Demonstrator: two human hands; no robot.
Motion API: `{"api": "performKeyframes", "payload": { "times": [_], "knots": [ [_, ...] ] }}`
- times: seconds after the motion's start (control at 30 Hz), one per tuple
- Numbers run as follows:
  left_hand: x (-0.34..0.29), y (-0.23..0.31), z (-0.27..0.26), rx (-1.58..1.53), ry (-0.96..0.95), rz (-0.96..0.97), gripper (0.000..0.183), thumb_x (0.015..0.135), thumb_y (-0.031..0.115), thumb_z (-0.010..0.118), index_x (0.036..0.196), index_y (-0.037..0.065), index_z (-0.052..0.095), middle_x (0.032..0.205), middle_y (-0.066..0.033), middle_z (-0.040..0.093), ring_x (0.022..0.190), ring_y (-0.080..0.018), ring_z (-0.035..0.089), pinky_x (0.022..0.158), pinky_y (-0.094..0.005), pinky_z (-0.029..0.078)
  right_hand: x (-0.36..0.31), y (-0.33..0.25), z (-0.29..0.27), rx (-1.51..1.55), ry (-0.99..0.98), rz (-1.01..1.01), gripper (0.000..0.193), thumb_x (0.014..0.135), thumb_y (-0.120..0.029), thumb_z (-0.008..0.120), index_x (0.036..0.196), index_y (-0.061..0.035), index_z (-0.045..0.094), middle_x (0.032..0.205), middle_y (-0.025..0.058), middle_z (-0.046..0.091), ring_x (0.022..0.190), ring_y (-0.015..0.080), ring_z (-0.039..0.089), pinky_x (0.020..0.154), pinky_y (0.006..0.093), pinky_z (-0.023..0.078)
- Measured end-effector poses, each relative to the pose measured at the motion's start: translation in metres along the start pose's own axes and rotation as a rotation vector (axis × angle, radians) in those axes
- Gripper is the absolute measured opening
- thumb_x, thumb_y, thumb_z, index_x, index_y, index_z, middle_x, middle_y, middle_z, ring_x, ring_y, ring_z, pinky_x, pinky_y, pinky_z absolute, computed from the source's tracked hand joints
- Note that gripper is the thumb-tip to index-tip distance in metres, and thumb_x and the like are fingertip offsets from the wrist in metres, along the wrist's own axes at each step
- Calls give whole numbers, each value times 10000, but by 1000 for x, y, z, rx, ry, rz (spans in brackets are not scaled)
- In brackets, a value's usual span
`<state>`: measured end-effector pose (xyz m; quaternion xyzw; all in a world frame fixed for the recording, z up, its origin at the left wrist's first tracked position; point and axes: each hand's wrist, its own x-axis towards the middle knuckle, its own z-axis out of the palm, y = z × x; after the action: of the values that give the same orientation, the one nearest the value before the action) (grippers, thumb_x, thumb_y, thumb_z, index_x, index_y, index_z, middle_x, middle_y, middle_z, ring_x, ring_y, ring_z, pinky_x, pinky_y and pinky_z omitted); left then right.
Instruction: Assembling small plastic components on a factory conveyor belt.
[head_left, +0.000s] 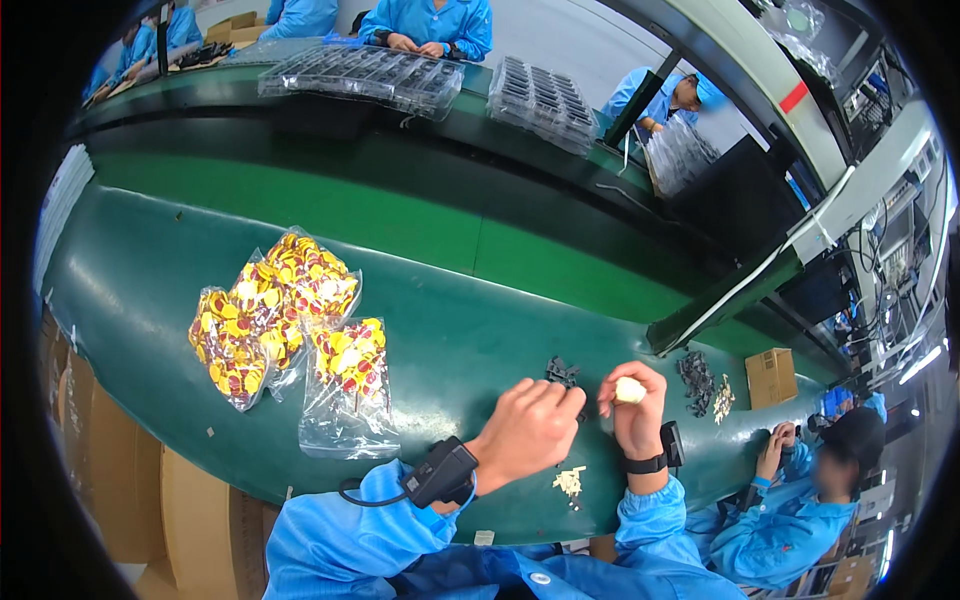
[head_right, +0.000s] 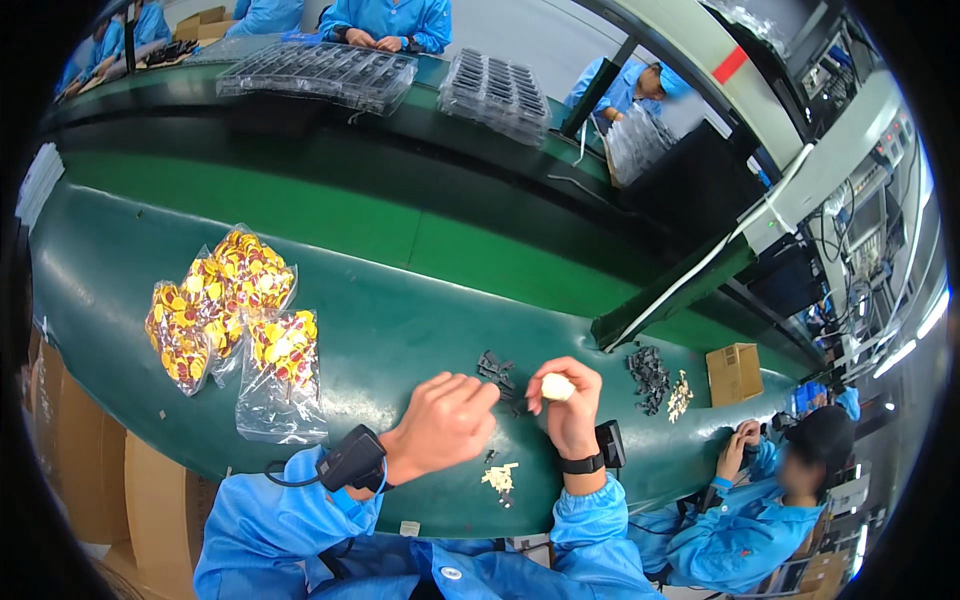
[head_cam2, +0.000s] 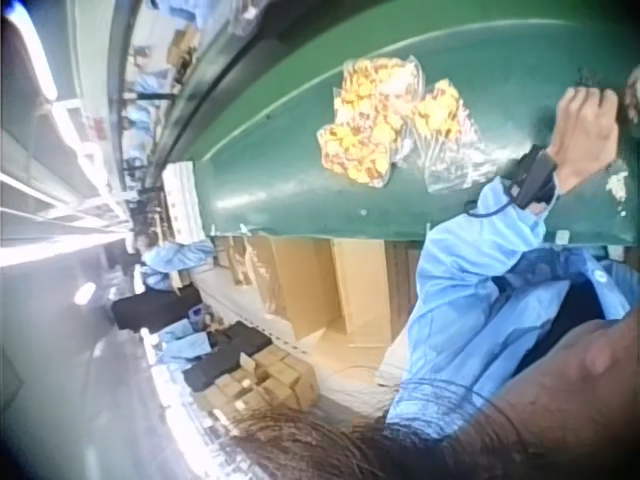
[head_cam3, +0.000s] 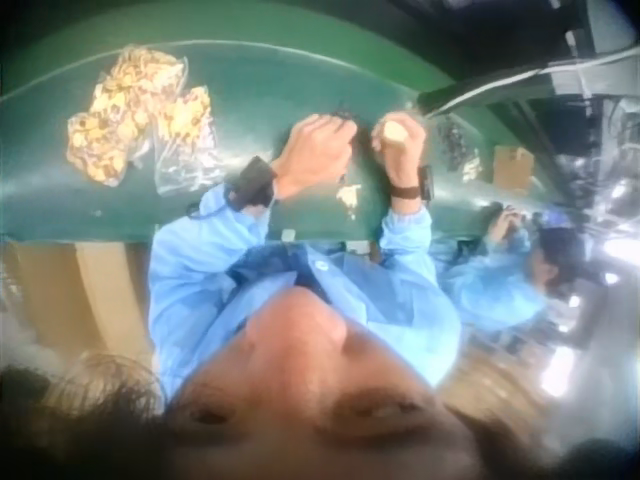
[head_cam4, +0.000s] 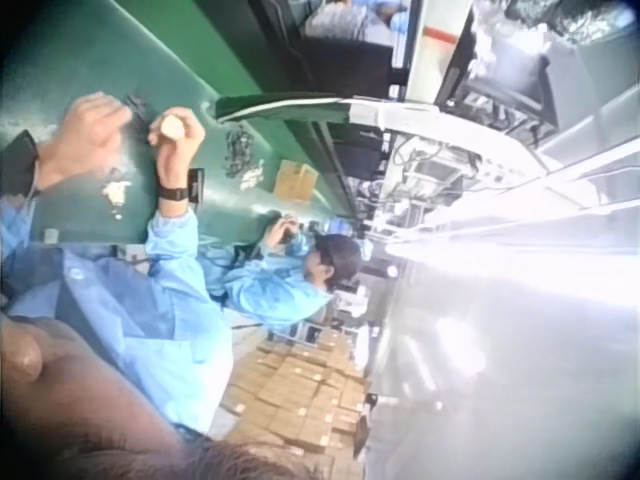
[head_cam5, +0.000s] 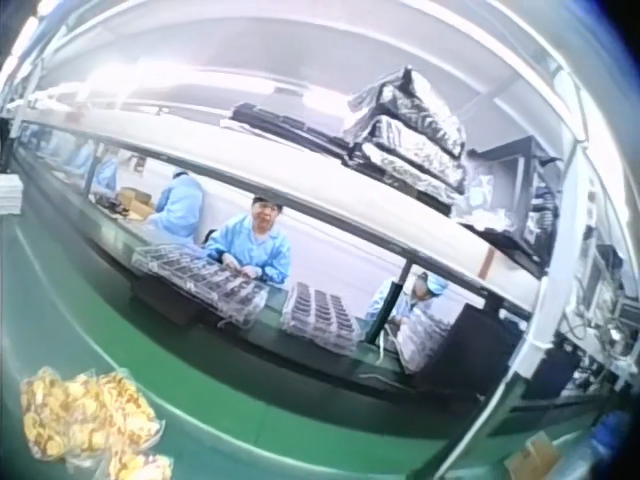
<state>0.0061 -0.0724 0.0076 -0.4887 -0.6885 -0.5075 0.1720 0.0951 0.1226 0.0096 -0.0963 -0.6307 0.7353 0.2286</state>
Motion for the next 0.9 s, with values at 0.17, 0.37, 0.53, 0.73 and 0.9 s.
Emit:
{"api": "performKeyframes", "payload": {
  "times": [0.17,0.37,0.53,0.73,0.9],
  "knots": [
    [1,-4,5,-21,-10,-28,133,722,-25,600,802,42,518,653,-111,552,616,-315,592,586,-429,471,-16,-2,16,-94,-271,219,149,889,-35,631,1006,52,665,833,123,694,694,164,656,631,276,542],
    [-3,-3,5,-87,-109,-61,194,765,-30,597,945,28,551,714,-133,633,629,-337,638,586,-424,499,-28,2,23,-110,-395,282,175,926,11,596,1085,43,664,947,75,687,809,131,654,729,271,545],
    [-2,-1,6,-109,-178,28,227,751,-27,615,965,27,563,707,-129,623,631,-332,636,590,-415,497,-32,-3,19,-173,-420,228,189,942,4,565,1102,52,654,977,80,691,897,130,655,786,277,545],
    [-2,0,7,-118,-181,21,249,734,-27,661,956,38,569,650,-70,590,571,-252,621,557,-362,476,-31,1,19,-297,-430,94,194,933,-45,573,1083,44,657,915,80,680,822,120,629,738,278,528],
    [0,1,8,-128,-190,28,244,737,-23,675,951,44,578,627,-50,574,538,-214,596,531,-339,460,-30,2,16,-342,-458,75,260,905,-18,580,1142,60,650,989,87,691,900,122,631,791,278,527]
  ]
}}
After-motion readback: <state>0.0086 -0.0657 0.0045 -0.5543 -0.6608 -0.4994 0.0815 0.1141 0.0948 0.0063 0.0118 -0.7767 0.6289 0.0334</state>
